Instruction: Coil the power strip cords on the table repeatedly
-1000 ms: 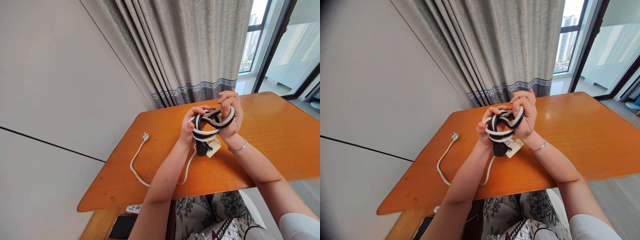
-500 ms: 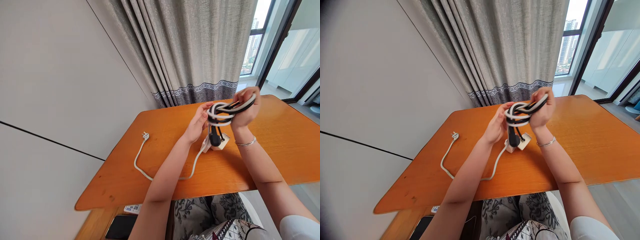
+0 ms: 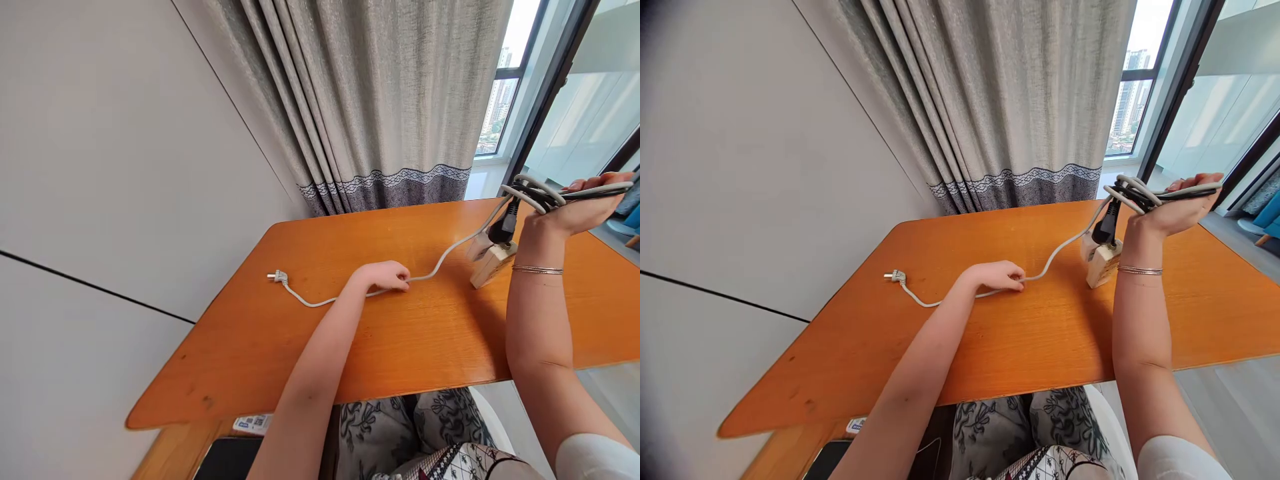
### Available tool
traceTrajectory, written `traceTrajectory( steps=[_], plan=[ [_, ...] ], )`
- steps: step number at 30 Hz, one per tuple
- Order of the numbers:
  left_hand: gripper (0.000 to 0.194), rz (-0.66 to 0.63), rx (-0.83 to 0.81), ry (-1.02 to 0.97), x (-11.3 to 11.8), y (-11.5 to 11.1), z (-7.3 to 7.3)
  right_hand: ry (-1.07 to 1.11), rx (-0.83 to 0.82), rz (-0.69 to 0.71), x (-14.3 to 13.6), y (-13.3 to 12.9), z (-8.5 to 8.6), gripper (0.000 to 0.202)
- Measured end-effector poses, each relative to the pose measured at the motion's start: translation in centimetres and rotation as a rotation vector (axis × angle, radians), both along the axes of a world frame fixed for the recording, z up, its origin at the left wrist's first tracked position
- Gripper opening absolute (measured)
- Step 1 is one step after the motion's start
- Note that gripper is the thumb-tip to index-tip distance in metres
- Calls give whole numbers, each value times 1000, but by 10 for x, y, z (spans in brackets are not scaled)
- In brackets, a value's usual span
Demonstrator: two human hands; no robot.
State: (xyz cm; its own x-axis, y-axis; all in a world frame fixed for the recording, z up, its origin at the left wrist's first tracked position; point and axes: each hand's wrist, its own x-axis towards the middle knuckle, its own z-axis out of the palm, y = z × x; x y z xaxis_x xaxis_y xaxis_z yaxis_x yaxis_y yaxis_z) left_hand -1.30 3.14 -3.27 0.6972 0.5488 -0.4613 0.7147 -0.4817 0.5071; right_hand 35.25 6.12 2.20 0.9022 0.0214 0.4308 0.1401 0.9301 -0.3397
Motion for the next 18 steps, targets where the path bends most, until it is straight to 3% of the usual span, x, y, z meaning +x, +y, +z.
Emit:
traceTrajectory(
  steps=[2,5,9,12,15,18],
  plan=[
    [25,134,-79,-32,-14,13,-7,-1,26,-11,-1,-6,6,33],
    [36,382,-141,-114,-37,26,-11,-148,-40,87,-20,-17,18,29],
    [17,753,154,-341,-52,32,-6,-291,-122,288,-76,-30,30,16],
    [12,946,295,-620,-48,33,5,-465,-186,414,-128,-45,28,27],
    [20,983,323,-953,-38,27,19,-713,-249,604,-173,-64,17,37],
    [26,842,341,-1278,-27,9,37,-1027,-266,548,-201,-79,9,53]
  ],
)
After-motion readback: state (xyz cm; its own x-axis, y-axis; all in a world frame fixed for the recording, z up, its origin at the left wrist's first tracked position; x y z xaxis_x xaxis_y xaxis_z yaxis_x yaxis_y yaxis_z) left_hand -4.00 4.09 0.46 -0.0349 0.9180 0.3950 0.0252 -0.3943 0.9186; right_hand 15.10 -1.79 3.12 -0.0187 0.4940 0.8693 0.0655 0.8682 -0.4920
